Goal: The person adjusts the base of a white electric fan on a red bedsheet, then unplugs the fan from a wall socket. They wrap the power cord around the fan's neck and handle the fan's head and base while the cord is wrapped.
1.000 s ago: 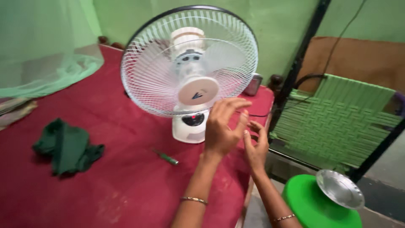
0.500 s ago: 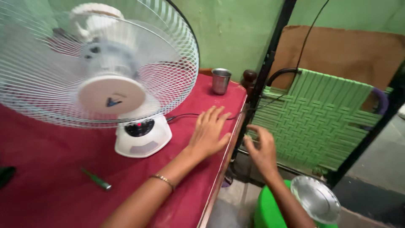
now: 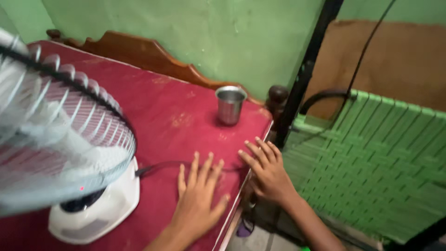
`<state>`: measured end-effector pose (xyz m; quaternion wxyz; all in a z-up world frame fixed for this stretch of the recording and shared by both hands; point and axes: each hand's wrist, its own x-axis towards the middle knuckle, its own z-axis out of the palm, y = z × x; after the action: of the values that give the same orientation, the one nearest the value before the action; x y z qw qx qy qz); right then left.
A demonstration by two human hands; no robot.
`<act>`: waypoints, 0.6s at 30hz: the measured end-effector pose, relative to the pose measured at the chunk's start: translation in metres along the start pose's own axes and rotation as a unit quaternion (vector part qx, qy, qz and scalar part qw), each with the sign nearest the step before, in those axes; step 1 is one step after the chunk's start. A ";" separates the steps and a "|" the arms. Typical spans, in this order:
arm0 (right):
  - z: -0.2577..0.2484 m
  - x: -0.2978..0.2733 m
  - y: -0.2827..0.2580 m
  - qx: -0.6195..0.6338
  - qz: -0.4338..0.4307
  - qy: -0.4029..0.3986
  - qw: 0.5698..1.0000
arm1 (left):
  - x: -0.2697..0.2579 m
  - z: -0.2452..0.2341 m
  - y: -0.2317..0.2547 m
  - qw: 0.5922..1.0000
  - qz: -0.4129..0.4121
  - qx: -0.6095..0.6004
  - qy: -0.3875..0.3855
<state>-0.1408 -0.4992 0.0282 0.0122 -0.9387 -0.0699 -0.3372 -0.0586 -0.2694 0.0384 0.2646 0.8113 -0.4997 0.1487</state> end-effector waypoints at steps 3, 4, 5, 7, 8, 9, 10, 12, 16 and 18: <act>-0.024 0.015 0.015 -0.022 -0.036 -0.029 0.999 | 0.002 -0.003 -0.004 0.993 0.109 0.026 0.035; -0.034 0.018 0.019 -0.037 -0.042 -0.040 0.998 | -0.002 -0.002 -0.007 0.993 0.110 0.025 0.040; -0.044 0.024 0.020 -0.034 -0.046 -0.051 0.997 | -0.004 -0.002 -0.013 0.992 0.114 0.028 0.044; -0.072 0.033 0.020 -0.030 -0.056 -0.071 0.995 | -0.008 0.005 -0.017 0.990 0.126 0.031 0.049; -0.088 0.040 0.020 -0.038 -0.062 -0.116 0.991 | -0.008 0.012 -0.017 0.989 0.132 0.033 0.049; -0.107 0.049 0.020 -0.049 -0.069 -0.158 0.984 | -0.006 0.017 -0.018 0.988 0.140 0.036 0.050; -0.127 0.059 0.020 -0.059 -0.076 -0.200 0.975 | -0.007 0.019 -0.018 0.987 0.146 0.045 0.050; -0.170 0.084 0.019 -0.125 -0.129 -0.178 0.967 | -0.002 0.018 -0.013 0.984 0.159 0.060 0.052; -0.272 0.136 0.005 -0.118 -0.129 -0.231 0.957 | 0.039 -0.030 0.024 0.967 0.196 0.108 0.118; -0.329 0.158 -0.003 -0.077 -0.110 -0.243 0.961 | 0.070 -0.072 0.070 0.981 0.157 0.085 0.082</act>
<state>-0.2282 -0.5000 0.3828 -0.1150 -0.9770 -0.1476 -0.1025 -0.0878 -0.3042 0.1519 0.2083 0.7272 -0.5833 0.2959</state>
